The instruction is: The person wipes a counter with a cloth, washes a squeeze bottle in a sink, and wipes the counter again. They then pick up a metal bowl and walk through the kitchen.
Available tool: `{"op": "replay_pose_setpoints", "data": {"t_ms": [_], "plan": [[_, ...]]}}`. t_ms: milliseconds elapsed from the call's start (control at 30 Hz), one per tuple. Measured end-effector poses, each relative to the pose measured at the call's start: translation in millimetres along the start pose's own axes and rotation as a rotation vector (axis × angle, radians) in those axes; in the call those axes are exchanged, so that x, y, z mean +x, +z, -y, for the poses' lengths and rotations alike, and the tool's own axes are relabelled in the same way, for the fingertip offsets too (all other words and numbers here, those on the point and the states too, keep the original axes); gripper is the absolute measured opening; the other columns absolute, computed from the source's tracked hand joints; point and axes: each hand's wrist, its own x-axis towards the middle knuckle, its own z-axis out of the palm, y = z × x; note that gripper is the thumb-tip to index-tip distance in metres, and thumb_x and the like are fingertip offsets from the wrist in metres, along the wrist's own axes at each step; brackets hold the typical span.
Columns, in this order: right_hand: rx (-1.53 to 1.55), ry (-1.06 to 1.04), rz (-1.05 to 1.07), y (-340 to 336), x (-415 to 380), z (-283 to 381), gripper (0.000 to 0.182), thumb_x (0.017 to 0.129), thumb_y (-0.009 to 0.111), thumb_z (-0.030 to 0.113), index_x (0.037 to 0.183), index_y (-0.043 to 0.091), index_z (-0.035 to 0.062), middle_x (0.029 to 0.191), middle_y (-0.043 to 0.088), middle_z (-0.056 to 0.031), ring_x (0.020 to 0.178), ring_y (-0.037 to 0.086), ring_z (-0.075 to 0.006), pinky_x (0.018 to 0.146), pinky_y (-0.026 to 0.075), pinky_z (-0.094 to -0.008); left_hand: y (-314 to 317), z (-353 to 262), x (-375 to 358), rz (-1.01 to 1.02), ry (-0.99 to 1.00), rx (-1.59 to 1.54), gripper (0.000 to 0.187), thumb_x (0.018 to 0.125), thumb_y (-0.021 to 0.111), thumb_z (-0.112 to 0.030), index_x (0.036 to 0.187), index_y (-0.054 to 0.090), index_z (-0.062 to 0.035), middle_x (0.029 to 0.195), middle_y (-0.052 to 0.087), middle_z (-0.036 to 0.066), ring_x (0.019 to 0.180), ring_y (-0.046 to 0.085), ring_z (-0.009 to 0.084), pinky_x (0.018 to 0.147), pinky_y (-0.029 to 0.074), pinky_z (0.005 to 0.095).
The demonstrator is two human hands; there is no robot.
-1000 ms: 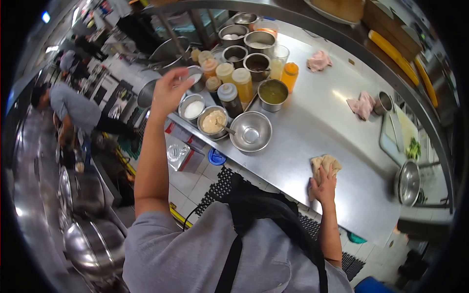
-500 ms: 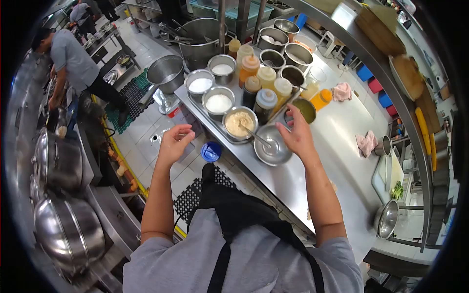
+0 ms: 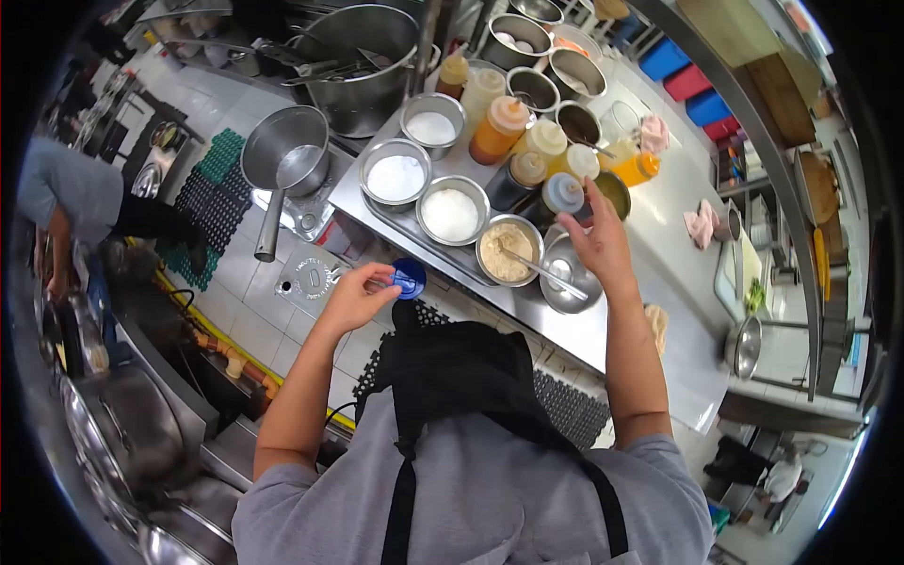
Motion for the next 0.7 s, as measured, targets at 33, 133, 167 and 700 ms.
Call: {"op": "replay_pose_setpoints", "data": {"t_ms": [33, 133, 167, 700], "plan": [[0.047, 0.09, -0.067, -2, -9, 1, 0.068, 0.087, 0.079, 0.027, 0.145, 0.05, 0.0048, 0.117, 0.066, -0.0183, 0.082, 0.067, -0.0257, 0.076, 0.055, -0.0361, 6, 5, 6, 0.055, 0.0, 0.002, 0.037, 0.087, 0.08, -0.014, 0.12, 0.067, -0.0013, 0.102, 0.071, 0.007, 0.084, 0.064, 0.0107, 0.077, 0.054, 0.0273], [0.129, 0.214, -0.187, -6, -40, -30, 0.049, 0.095, 0.071, 0.023, 0.136, 0.058, -0.0003, 0.117, 0.069, -0.0168, 0.076, 0.067, -0.0188, 0.071, 0.055, -0.0337, 20, 2, 16, 0.187, 0.007, 0.044, 0.041, 0.085, 0.082, -0.019, 0.119, 0.068, -0.0015, 0.102, 0.072, 0.009, 0.081, 0.064, 0.0121, 0.077, 0.055, 0.0293], [0.211, 0.322, -0.192, -8, -56, -47, 0.044, 0.095, 0.07, 0.023, 0.131, 0.061, -0.0009, 0.111, 0.071, -0.0153, 0.075, 0.066, -0.0167, 0.069, 0.055, -0.0321, 25, -2, 18, 0.249, -0.008, 0.078, 0.04, 0.086, 0.081, -0.017, 0.121, 0.067, -0.002, 0.103, 0.072, 0.008, 0.081, 0.063, 0.0113, 0.076, 0.054, 0.0288], [0.184, 0.082, -0.256, -13, -91, 65, 0.012, 0.093, 0.07, 0.006, 0.103, 0.068, -0.0002, 0.086, 0.072, -0.0126, 0.071, 0.069, -0.0232, 0.064, 0.056, -0.0341, 67, -19, 58, 0.786, 0.099, 0.336, 0.054, 0.087, 0.08, -0.032, 0.13, 0.063, -0.003, 0.106, 0.071, 0.013, 0.086, 0.067, 0.0187, 0.078, 0.055, 0.033]]}}
